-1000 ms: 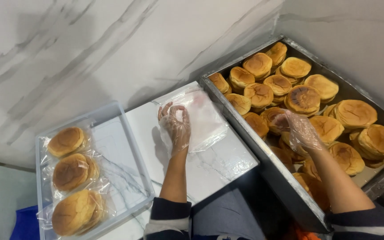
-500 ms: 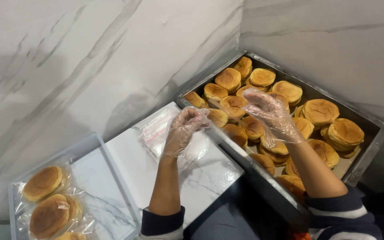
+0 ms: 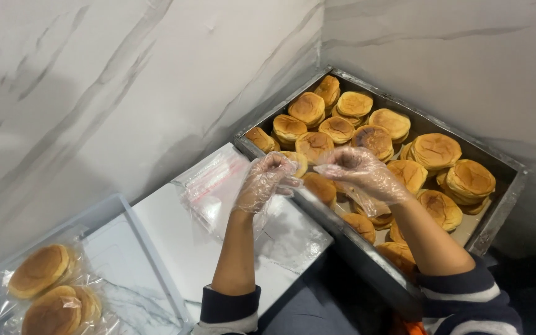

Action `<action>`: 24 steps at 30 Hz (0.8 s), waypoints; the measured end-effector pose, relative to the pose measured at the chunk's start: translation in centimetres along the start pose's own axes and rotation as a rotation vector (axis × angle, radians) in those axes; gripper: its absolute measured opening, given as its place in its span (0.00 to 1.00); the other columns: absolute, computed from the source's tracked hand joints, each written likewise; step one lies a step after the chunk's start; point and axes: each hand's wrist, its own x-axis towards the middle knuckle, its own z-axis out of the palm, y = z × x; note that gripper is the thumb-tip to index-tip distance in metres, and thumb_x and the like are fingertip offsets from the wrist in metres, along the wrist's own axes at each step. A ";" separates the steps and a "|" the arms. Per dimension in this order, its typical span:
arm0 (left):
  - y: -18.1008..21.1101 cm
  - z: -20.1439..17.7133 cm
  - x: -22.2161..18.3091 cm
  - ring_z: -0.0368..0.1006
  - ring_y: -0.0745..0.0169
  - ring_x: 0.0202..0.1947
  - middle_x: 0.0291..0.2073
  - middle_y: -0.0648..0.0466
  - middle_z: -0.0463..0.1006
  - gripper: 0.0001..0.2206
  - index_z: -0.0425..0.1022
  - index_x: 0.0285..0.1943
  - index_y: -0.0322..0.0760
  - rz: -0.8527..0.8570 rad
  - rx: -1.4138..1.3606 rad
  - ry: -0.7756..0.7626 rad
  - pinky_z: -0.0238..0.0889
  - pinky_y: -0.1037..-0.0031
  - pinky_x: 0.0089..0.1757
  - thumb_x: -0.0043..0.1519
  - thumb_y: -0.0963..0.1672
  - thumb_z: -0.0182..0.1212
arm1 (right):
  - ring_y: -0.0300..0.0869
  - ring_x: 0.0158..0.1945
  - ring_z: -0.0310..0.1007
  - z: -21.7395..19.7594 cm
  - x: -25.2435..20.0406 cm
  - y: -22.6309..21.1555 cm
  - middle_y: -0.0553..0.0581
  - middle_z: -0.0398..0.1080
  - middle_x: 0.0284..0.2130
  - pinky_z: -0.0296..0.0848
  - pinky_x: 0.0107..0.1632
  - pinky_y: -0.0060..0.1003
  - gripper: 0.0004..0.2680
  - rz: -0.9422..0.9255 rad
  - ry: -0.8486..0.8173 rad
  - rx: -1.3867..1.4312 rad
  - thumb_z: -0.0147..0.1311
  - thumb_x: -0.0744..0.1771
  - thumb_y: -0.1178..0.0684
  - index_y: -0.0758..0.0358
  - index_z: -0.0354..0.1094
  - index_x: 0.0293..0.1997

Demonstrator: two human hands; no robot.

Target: The person is individually packing bread buns from a large metal tray into small plastic bags and then placing the bagged buns into a plastic container.

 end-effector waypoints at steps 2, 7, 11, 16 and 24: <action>-0.3 0.0 0.7 0.74 0.52 0.29 0.32 0.50 0.72 0.08 0.65 0.29 0.39 -0.046 -0.037 -0.059 0.70 0.72 0.28 0.50 0.45 0.60 | 0.40 0.20 0.65 -0.1 0.4 1.0 0.57 0.64 0.18 0.68 0.25 0.31 0.06 0.035 0.001 -0.034 0.55 0.59 0.55 0.66 0.65 0.28; -2.8 -3.2 2.2 0.68 0.50 0.43 0.47 0.45 0.66 0.28 0.59 0.51 0.38 0.051 -0.304 -0.353 0.67 0.66 0.38 0.48 0.57 0.49 | 0.35 0.24 0.64 -4.7 3.1 9.0 0.53 0.62 0.26 0.67 0.21 0.22 0.05 -0.017 0.128 0.557 0.49 0.62 0.58 0.61 0.57 0.35; -2.3 -2.7 1.6 0.63 0.48 0.50 0.55 0.47 0.61 0.43 0.56 0.57 0.40 0.086 -0.288 -0.497 0.63 0.59 0.44 0.37 0.63 0.56 | 0.32 0.24 0.60 -4.1 3.7 9.1 0.51 0.57 0.24 0.62 0.23 0.18 0.04 0.069 0.223 0.697 0.46 0.63 0.58 0.58 0.54 0.35; -3.0 -1.4 3.4 0.65 0.40 0.47 0.50 0.41 0.63 0.23 0.56 0.57 0.36 -0.032 -0.421 -0.218 0.60 0.54 0.44 0.55 0.48 0.51 | 0.33 0.24 0.62 -3.5 4.0 9.4 0.52 0.59 0.23 0.64 0.24 0.20 0.05 0.044 0.267 0.570 0.48 0.61 0.61 0.62 0.56 0.35; -3.7 -2.4 3.9 0.67 0.47 0.44 0.47 0.41 0.66 0.25 0.56 0.60 0.39 -0.041 -0.465 -0.204 0.65 0.59 0.39 0.53 0.48 0.52 | 0.34 0.20 0.65 -2.8 3.6 8.1 0.53 0.61 0.21 0.68 0.22 0.21 0.05 0.163 0.305 0.425 0.54 0.57 0.64 0.66 0.61 0.29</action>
